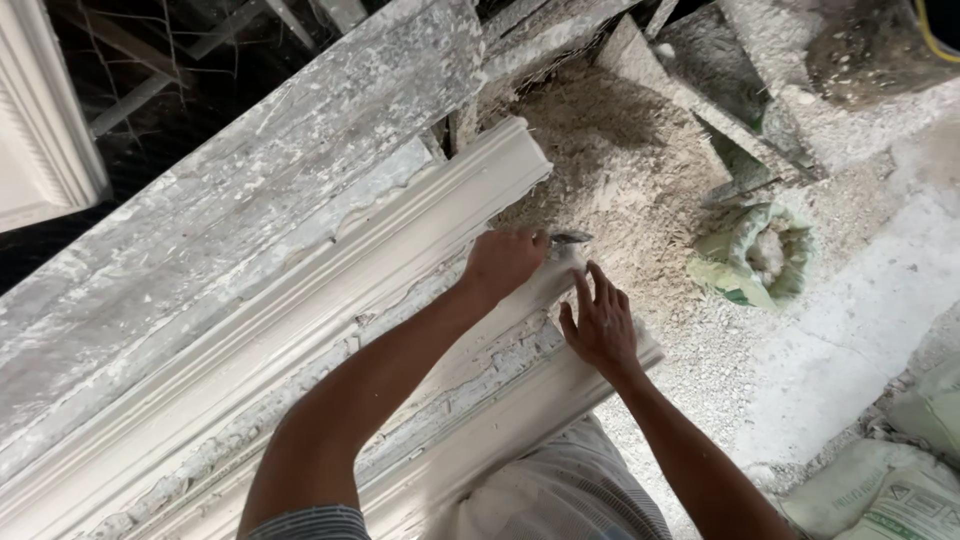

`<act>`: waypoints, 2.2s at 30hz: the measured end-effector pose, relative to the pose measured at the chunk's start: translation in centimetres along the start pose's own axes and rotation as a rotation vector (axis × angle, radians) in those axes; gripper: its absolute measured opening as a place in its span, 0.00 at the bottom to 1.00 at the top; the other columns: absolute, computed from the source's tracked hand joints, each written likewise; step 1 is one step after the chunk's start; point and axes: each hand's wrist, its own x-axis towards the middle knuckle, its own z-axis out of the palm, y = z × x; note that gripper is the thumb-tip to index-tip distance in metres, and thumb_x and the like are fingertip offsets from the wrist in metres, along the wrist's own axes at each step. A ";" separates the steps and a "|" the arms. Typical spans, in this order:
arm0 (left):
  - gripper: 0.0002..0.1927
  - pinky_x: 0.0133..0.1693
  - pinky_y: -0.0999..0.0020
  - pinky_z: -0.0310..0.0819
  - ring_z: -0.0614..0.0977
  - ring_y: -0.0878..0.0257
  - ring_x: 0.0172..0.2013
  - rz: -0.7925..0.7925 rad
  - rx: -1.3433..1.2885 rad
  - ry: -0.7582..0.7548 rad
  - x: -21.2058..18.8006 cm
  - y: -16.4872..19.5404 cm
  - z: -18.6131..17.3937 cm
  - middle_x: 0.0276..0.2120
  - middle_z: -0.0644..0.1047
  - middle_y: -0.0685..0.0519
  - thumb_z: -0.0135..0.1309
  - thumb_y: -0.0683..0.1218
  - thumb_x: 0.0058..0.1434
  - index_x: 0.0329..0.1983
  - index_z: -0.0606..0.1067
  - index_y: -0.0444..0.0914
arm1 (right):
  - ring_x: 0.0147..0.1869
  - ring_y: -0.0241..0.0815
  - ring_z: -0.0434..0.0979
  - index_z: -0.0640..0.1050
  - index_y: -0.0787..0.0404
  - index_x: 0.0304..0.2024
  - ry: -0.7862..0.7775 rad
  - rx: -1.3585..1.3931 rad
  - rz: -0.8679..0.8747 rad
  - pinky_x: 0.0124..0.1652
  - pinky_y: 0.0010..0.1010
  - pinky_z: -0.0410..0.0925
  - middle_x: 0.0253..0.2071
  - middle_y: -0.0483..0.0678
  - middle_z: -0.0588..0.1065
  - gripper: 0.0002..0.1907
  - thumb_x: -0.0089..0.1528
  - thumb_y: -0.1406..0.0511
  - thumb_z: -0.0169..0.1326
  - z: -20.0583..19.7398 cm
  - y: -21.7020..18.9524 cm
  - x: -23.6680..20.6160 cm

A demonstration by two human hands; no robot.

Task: The person uses a small knife to scrape and trim excess plaster from the edges and grooves of long decorative plaster cornice moldings laid on a work table, working along each piece section by section and brushing debris aside as they go.

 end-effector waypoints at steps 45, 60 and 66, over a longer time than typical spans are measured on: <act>0.17 0.57 0.48 0.66 0.73 0.49 0.55 -0.534 -0.238 0.359 -5.0 6.0 3.4 0.53 0.72 0.45 0.50 0.46 0.66 0.56 0.72 0.38 | 0.24 0.39 0.76 0.75 0.51 0.64 -0.414 0.471 0.096 0.29 0.34 0.70 0.31 0.49 0.81 0.22 0.67 0.57 0.51 -7.3 12.1 -0.3; 0.17 0.58 0.51 0.65 0.73 0.51 0.56 -0.622 -0.233 0.331 -4.9 5.5 4.5 0.52 0.72 0.47 0.51 0.46 0.62 0.54 0.73 0.41 | 0.17 0.35 0.69 0.77 0.56 0.60 -0.532 0.489 -0.027 0.21 0.32 0.65 0.22 0.49 0.78 0.21 0.68 0.57 0.50 -7.5 13.7 5.0; 0.18 0.57 0.51 0.65 0.73 0.50 0.56 -0.614 -0.211 0.370 -5.0 5.5 4.6 0.52 0.73 0.48 0.52 0.47 0.60 0.54 0.73 0.41 | 0.19 0.37 0.72 0.77 0.59 0.59 -0.499 0.509 -0.094 0.23 0.32 0.66 0.23 0.48 0.78 0.20 0.69 0.57 0.50 -8.1 13.3 5.6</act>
